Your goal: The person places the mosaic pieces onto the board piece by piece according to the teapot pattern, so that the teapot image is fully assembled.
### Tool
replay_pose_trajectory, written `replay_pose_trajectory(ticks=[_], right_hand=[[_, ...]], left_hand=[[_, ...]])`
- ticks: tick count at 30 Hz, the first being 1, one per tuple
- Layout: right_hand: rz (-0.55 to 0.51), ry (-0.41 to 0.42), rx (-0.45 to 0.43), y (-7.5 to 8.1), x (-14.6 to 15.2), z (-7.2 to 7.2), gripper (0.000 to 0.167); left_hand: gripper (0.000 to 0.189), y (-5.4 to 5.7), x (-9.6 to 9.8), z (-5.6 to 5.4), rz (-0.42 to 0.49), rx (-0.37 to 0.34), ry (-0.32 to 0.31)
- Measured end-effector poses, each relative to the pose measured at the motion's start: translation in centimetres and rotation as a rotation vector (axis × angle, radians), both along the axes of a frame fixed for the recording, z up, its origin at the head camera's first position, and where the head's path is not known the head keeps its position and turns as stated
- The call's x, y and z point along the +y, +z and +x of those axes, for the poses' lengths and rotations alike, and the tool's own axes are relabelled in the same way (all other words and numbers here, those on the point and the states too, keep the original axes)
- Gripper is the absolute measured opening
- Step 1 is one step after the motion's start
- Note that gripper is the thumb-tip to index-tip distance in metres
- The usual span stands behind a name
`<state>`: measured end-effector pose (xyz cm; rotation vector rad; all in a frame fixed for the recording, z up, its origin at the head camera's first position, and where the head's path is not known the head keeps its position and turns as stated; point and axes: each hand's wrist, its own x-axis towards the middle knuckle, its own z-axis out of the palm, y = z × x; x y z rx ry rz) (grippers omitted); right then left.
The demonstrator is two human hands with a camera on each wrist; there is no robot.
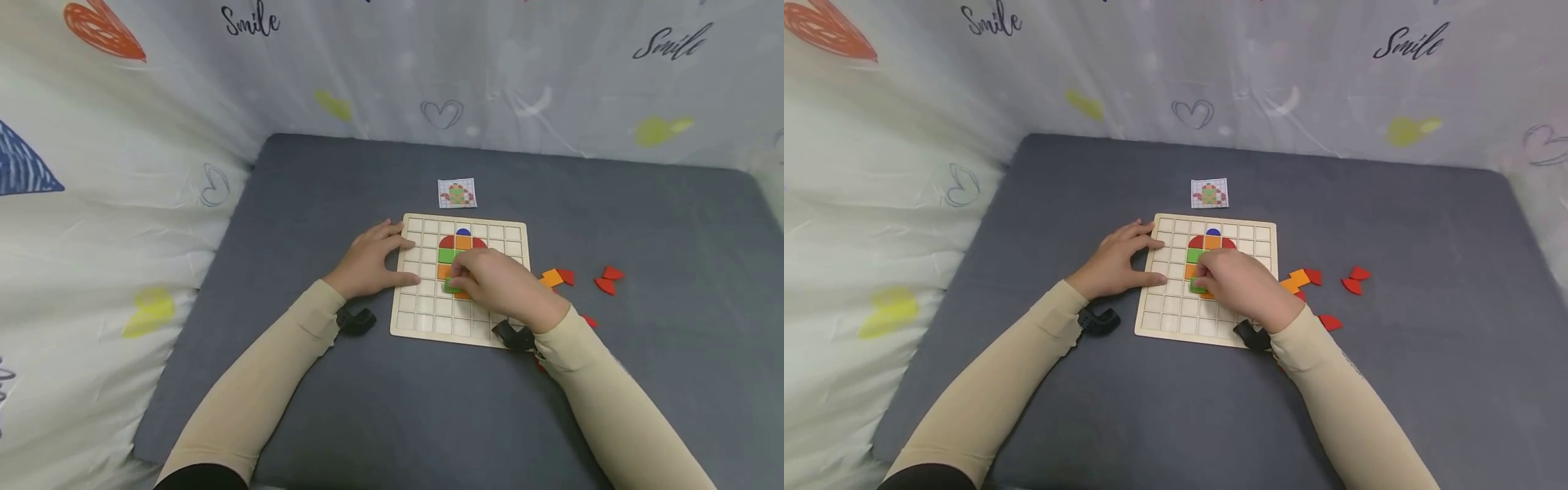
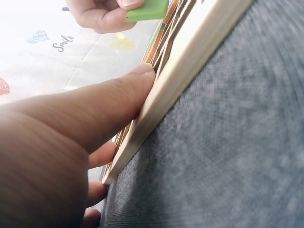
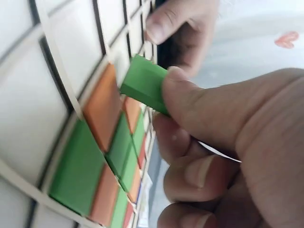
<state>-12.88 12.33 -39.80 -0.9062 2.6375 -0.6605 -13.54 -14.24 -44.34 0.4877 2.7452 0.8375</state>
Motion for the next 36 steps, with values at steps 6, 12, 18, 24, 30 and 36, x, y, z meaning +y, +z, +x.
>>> replay_pose_trajectory(ticks=[6,12,18,24,30,36], right_hand=[[-0.037,0.017,0.015,-0.6,-0.7,0.2,0.009],[-0.015,0.016,0.059,-1.2,-1.0,0.5,0.008],[-0.003,0.017,0.134,-1.6,-1.1,0.8,0.005],[-0.027,0.017,0.157,-1.7,-1.0,0.8,0.005],[-0.028,-0.008,0.148,-1.5,-0.8,0.8,0.004],[-0.019,-0.060,0.123,-0.8,0.5,0.3,0.007]], left_hand=[[0.074,-0.1,-0.1,-0.1,0.006,0.004,-0.002],[0.074,-0.2,-0.1,-0.1,0.008,0.010,-0.011],[0.074,-0.2,-0.1,0.0,0.015,0.018,-0.013],[0.074,-0.1,-0.1,-0.1,0.013,0.014,-0.007],[0.074,-0.3,-0.2,-0.2,0.007,0.013,-0.009],[0.074,-0.2,-0.1,-0.2,-0.001,0.011,-0.005]])
